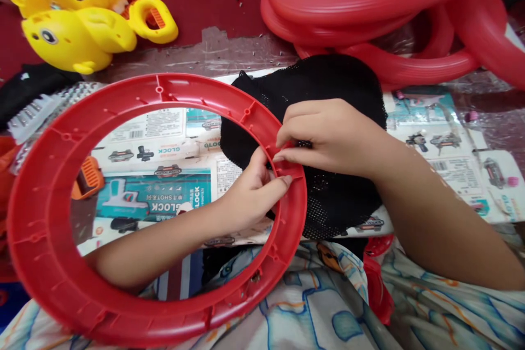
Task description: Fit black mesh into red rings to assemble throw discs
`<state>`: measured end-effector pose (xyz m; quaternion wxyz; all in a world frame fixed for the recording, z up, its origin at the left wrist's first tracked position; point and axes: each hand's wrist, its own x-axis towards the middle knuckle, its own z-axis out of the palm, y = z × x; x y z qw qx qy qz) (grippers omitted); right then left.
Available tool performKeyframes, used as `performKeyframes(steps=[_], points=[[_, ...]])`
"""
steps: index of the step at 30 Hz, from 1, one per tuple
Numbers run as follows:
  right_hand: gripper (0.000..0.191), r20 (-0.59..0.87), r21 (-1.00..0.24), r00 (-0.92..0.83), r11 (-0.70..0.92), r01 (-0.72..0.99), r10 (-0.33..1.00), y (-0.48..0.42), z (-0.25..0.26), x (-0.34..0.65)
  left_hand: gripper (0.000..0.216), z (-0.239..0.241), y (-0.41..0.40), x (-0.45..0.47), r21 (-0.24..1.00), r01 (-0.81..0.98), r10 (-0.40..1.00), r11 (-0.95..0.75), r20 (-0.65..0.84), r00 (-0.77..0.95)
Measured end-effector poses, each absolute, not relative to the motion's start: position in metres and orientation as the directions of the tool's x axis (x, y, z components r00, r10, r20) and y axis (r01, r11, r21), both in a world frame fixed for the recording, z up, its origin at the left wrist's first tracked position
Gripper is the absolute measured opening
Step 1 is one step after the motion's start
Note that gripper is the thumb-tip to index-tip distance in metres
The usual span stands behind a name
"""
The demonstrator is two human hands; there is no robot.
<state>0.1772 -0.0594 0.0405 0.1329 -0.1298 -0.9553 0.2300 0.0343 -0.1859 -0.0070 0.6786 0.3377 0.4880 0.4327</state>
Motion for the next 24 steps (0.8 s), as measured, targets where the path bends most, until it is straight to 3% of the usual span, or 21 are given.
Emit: performKeyframes(steps=[5,9,12,17,24], points=[[0.019,0.099,-0.426,-0.912,0.845,0.323,0.398,-0.059,0.041,0.177,0.041,0.002,-0.18,0.027,0.889,-0.082,0.88,0.45,-0.425,0.214],[0.015,0.154,-0.476,-0.935,0.853,0.212,0.319,-0.06,0.047,0.18,0.03,0.009,-0.182,0.02,0.785,-0.138,0.756,0.604,-0.51,0.409],[0.018,0.209,-0.529,-0.948,0.843,0.095,0.238,-0.06,0.051,0.184,0.035,0.011,-0.185,0.018,0.719,-0.155,0.681,0.678,-0.534,0.501],[0.018,0.228,-0.57,-0.96,0.822,0.005,0.164,-0.06,0.054,0.188,0.043,0.015,-0.189,0.015,0.898,0.016,0.806,0.439,-0.402,0.433],[0.02,0.164,-0.654,-0.979,0.756,-0.02,0.117,-0.057,0.057,0.189,0.027,0.019,-0.19,0.018,0.933,0.069,0.815,0.352,-0.342,0.467]])
